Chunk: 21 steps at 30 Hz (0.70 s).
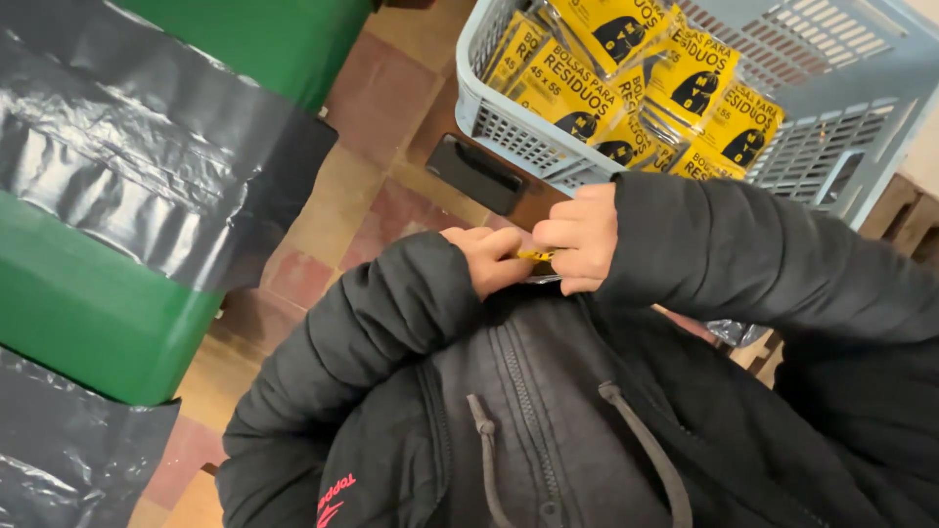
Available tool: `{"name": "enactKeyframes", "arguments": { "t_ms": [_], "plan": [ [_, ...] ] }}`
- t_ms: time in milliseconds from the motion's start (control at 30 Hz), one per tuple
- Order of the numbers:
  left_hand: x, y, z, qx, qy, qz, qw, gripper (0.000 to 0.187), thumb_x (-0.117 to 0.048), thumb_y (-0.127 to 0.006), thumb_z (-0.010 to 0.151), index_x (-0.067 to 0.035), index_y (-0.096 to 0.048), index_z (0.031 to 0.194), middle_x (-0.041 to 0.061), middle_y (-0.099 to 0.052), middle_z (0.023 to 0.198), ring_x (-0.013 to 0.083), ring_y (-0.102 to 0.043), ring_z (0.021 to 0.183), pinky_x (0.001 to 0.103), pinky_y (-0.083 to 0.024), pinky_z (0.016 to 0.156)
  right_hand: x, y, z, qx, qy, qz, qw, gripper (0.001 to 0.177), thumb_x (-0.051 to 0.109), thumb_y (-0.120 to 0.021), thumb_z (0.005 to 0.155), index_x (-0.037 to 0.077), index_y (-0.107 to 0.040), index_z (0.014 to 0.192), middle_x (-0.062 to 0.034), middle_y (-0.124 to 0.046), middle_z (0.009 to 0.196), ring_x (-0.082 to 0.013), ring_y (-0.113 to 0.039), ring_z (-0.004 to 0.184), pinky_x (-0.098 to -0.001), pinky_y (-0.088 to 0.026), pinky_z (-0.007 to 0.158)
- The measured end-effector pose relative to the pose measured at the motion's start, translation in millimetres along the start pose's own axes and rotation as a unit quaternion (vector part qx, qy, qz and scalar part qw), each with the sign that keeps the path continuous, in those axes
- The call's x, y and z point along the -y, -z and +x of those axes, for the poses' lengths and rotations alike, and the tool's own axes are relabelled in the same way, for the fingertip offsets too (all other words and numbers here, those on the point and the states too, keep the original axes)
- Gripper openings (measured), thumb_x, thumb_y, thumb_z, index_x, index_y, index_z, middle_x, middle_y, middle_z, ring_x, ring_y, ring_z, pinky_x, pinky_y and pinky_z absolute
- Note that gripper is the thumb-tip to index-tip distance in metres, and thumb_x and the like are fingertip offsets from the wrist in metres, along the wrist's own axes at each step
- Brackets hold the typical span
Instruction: Folding plastic bags, inserting them into printed plastic sleeves, and heat-sealing the finished packages.
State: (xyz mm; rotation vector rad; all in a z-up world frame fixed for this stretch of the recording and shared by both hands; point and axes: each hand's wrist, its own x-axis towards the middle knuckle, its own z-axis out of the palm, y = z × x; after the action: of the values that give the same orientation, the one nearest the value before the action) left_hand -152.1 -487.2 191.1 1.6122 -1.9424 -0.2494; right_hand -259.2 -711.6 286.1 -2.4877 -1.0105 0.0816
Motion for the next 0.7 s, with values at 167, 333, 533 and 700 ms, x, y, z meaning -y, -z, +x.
{"name": "enactKeyframes", "arguments": {
  "t_ms": [167, 333, 533, 700],
  "plan": [
    [1.5, -9.9, 7.6, 0.052, 0.035, 0.017, 0.998, 0.02, -0.023, -0.062, 0.087, -0.015, -0.071, 0.103, 0.006, -0.058, 0.101, 0.0261, -0.067, 0.083, 0.041, -0.054, 0.062, -1.8, 26.0, 2.4, -0.08, 0.032, -0.032, 0.996, 0.023, 0.029, -0.078, 0.08, 0.01, -0.065, 0.083, -0.0064, -0.067, 0.104, -0.0268, -0.064, 0.08, -0.0406, -0.049, 0.067],
    [-15.5, 11.9, 13.0, -0.027, 0.021, 0.079, 0.996, 0.02, -0.023, -0.062, 0.084, -0.015, -0.07, 0.101, 0.001, -0.062, 0.099, 0.0219, -0.067, 0.087, 0.037, -0.05, 0.058, 3.3, -13.1, 5.9, -0.116, -0.038, 0.022, 0.992, 0.041, 0.04, -0.079, 0.078, 0.005, -0.065, 0.092, -0.0122, -0.067, 0.092, -0.0321, -0.063, 0.071, -0.0415, -0.049, 0.061],
    [-17.8, 51.9, -9.7, -0.163, -0.018, 0.086, 0.983, 0.021, -0.018, -0.077, 0.089, -0.009, -0.07, 0.106, 0.002, -0.065, 0.09, 0.0204, -0.062, 0.08, 0.036, -0.047, 0.06, -12.9, -15.9, -28.6, -0.095, -0.132, -0.147, 0.976, 0.025, 0.02, -0.074, 0.074, 0.009, -0.072, 0.096, -0.0081, -0.064, 0.076, -0.0305, -0.062, 0.065, -0.0442, -0.048, 0.058],
    [6.6, 29.3, -106.2, -0.285, 0.138, 0.145, 0.938, 0.036, -0.02, -0.086, 0.082, -0.009, -0.068, 0.111, 0.004, -0.067, 0.096, 0.0267, -0.063, 0.088, 0.04, -0.051, 0.069, -188.7, -0.4, -129.3, -0.19, -0.095, -0.211, 0.954, 0.034, 0.007, -0.082, 0.066, 0.003, -0.07, 0.098, -0.0161, -0.069, 0.092, -0.0372, -0.069, 0.088, -0.0446, -0.054, 0.073]
  ]
}}
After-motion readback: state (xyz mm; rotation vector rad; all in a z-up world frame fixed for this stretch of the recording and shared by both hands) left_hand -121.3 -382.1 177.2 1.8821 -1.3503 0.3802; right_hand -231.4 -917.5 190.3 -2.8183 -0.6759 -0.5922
